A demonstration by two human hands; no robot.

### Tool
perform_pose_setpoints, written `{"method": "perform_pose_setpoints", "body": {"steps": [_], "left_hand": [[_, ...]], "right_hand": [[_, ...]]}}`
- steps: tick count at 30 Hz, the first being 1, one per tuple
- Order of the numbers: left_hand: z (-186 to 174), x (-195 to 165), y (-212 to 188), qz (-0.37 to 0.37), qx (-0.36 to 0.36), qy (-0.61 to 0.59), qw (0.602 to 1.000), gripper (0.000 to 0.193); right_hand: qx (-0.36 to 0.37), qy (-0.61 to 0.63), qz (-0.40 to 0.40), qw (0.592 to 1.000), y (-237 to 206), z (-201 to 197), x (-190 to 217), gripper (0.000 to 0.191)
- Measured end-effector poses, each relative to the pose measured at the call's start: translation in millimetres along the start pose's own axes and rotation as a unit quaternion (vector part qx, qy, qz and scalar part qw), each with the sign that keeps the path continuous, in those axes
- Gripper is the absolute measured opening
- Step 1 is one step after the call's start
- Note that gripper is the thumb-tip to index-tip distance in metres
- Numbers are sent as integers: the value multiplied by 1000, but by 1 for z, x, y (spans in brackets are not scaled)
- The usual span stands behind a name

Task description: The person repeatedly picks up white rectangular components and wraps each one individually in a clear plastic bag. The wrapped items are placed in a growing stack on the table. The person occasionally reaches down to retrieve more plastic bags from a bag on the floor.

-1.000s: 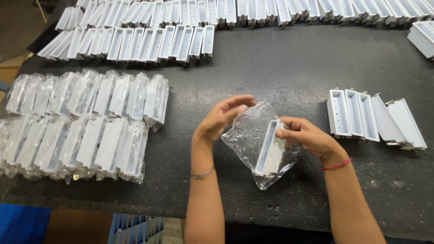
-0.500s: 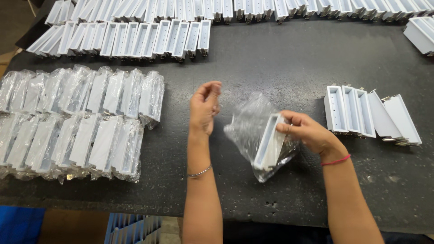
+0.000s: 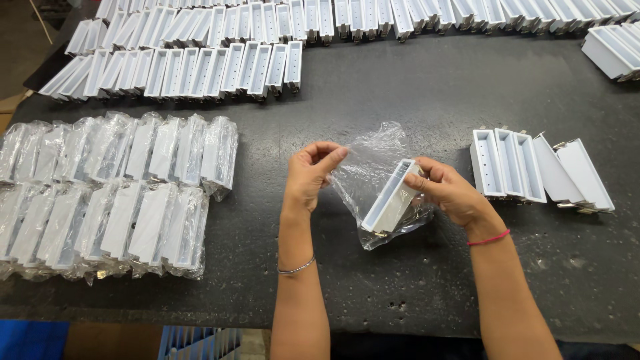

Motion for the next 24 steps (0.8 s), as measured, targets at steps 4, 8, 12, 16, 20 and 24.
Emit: {"method": "perform_pose_setpoints", "body": {"steps": [4,8,12,16,20,24], "left_hand": [[-27,-7,5,-27,-128,-58,990,26],[-40,-21,3,74,-56,-140,986,37],[-6,-11,-9,-47,160,112,980,77],[45,6,-18,-24,230,205,951,63],[57,10,-16,14,163,105,981,33],[52,7,-16,32,86,101,991,26]], "right_hand": [[0,3,-10,1000,1,-14,-1,44],[-16,22,-23,999,1,-25,-1,45],[-11,50,-39,998,2,-21,-2,48],[-24,51,-36,998,3,-16,-1,48],[-15,9,-31,999,3,-7,-1,49],[-24,-26,-19,999,3,0,0,54]]}}
Point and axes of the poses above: each hand's wrist, its own y-axis towards the middle knuckle, its own z-axis out of the palm, x = y × z, the point moved 2 cm from there along y, towards the middle knuckle, and after that the axes turned 2 degrees about z, right-handed, at the moved point
